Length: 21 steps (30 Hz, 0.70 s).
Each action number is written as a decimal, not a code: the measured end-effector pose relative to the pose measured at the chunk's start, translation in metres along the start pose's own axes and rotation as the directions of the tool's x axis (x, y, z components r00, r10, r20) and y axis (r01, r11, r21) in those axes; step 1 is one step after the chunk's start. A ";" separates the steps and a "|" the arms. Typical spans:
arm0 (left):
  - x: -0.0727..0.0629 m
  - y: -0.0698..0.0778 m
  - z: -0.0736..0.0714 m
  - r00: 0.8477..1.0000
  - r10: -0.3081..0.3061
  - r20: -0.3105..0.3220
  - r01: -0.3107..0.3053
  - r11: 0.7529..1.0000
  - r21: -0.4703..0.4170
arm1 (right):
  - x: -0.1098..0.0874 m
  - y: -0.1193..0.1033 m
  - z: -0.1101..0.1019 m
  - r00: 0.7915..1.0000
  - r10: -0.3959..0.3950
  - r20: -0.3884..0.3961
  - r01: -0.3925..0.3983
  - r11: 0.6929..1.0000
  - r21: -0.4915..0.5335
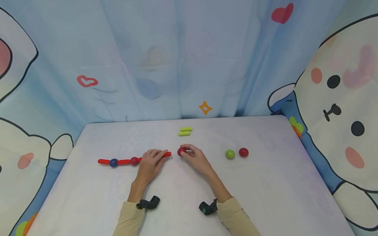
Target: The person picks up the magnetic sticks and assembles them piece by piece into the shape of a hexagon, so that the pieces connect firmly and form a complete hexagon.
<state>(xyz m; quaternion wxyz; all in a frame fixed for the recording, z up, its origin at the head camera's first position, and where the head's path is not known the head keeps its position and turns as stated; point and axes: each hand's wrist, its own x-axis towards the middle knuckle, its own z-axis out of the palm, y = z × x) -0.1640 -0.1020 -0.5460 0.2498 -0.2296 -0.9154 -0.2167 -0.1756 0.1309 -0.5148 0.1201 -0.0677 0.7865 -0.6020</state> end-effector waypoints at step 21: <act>0.001 0.002 -0.001 0.995 0.101 -0.006 -0.101 0.995 0.003 | -0.003 0.001 0.011 0.999 -0.022 0.037 0.023 0.999 -0.029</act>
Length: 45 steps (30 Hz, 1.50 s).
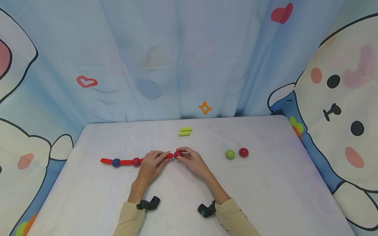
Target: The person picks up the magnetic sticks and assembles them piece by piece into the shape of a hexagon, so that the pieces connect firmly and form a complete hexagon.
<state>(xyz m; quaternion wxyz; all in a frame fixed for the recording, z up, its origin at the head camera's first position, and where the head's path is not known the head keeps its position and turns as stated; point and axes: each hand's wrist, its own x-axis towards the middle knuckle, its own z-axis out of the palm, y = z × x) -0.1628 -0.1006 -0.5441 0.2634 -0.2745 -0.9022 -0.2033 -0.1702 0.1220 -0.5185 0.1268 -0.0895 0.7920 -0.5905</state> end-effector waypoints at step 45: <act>0.000 0.000 -0.001 0.988 -0.145 0.045 0.141 0.987 0.078 | 0.002 -0.005 -0.015 0.996 0.021 -0.085 -0.030 0.994 -0.101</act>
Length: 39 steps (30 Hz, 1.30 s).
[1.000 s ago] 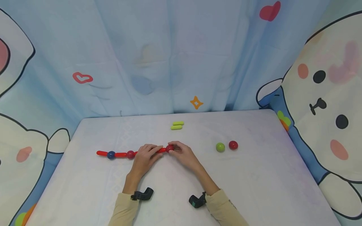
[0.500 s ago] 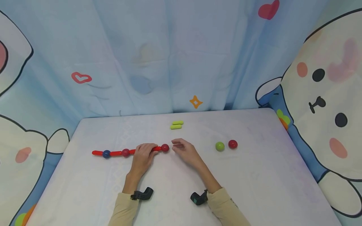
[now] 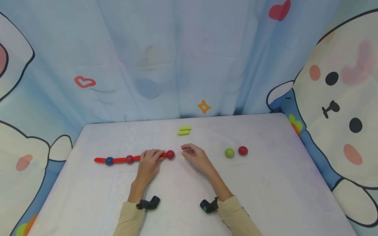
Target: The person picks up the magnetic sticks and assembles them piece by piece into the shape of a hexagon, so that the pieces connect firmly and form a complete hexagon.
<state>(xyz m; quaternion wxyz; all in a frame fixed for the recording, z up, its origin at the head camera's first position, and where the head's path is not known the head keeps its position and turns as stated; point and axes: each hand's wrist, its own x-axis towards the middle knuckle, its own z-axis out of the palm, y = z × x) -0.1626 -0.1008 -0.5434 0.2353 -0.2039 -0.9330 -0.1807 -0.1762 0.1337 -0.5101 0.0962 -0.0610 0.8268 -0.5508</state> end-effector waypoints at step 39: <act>0.000 -0.004 0.006 0.999 -0.033 0.037 0.034 0.999 -0.014 | 0.077 -0.005 -0.001 0.984 -0.176 -0.026 0.147 0.889 -0.434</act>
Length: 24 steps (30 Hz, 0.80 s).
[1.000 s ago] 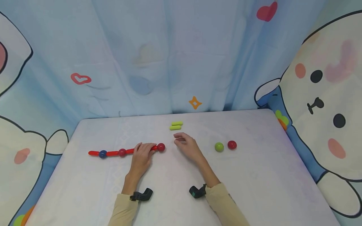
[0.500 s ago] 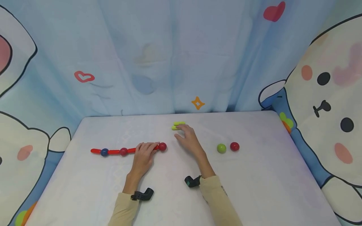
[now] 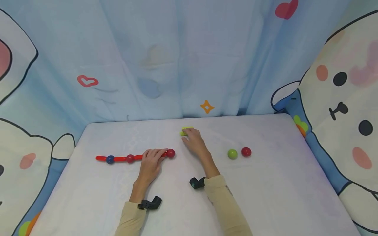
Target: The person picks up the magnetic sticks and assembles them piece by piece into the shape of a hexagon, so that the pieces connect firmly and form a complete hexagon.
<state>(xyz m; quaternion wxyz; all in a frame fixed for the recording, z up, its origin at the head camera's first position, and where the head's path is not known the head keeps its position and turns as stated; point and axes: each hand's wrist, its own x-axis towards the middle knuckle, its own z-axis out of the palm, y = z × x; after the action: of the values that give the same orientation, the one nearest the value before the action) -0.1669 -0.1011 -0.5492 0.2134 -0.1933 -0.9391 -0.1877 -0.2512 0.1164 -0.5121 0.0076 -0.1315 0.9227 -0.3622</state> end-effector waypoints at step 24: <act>0.000 0.004 -0.004 1.000 -0.014 0.023 0.013 1.000 0.008 | -0.034 0.008 0.003 0.999 0.042 0.031 -0.042 0.999 -0.008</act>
<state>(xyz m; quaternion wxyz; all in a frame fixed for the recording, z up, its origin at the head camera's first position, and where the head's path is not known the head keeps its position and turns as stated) -0.1637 -0.0996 -0.5454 0.2021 -0.1883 -0.9435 -0.1831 -0.2203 0.1284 -0.5222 0.0291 -0.1176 0.9263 -0.3567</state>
